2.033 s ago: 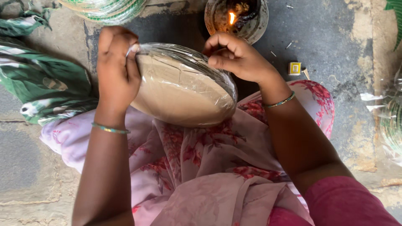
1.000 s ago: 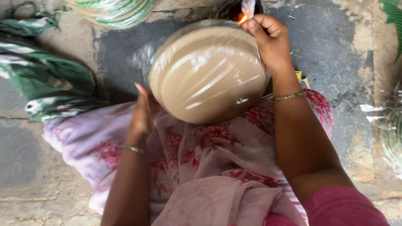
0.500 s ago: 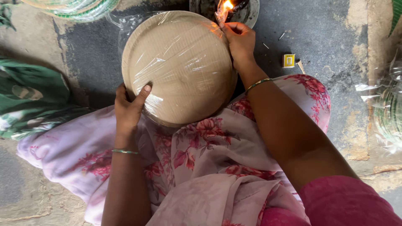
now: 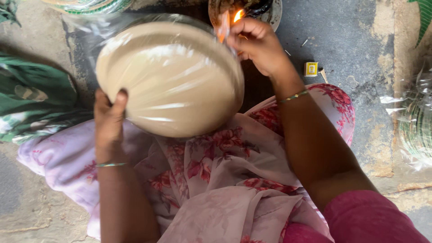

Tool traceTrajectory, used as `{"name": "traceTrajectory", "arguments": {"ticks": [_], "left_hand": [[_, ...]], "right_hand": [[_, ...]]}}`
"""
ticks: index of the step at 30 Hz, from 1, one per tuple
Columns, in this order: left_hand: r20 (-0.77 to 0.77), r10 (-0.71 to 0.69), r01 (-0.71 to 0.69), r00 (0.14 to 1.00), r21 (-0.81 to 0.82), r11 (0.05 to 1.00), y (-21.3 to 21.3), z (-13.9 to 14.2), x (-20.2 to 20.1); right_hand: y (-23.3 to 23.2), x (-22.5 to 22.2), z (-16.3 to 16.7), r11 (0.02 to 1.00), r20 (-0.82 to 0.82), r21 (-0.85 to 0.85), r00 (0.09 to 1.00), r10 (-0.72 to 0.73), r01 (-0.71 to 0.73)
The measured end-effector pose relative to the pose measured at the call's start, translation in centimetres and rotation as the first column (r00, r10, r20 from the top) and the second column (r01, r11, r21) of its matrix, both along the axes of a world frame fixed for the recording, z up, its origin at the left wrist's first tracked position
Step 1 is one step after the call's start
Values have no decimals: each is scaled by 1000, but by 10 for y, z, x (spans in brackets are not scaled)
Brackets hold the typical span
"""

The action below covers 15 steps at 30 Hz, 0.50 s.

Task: The person sits on the floor and wraps individual leaf-patterned plates with plastic film. They use a small flame from a metal bowl to heat and shrink the plastic around each plate, then stack the finished items.

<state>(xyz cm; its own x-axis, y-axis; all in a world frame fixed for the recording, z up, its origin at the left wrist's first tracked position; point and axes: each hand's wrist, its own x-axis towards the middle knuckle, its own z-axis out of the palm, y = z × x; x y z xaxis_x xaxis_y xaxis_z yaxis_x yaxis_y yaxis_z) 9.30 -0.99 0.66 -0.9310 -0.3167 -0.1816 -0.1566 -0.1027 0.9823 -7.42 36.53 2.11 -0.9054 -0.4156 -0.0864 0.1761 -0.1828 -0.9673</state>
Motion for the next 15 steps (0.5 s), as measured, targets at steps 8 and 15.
{"name": "traceTrajectory", "arguments": {"ticks": [8, 15], "left_hand": [[-182, -141, 163, 973, 117, 980, -7, 24, 23], [-485, -215, -152, 848, -610, 778, 21, 83, 34]], "right_hand": [[-11, 37, 72, 870, -272, -42, 844, 462, -490], [-1, 34, 47, 983, -387, -44, 911, 145, -176]]}}
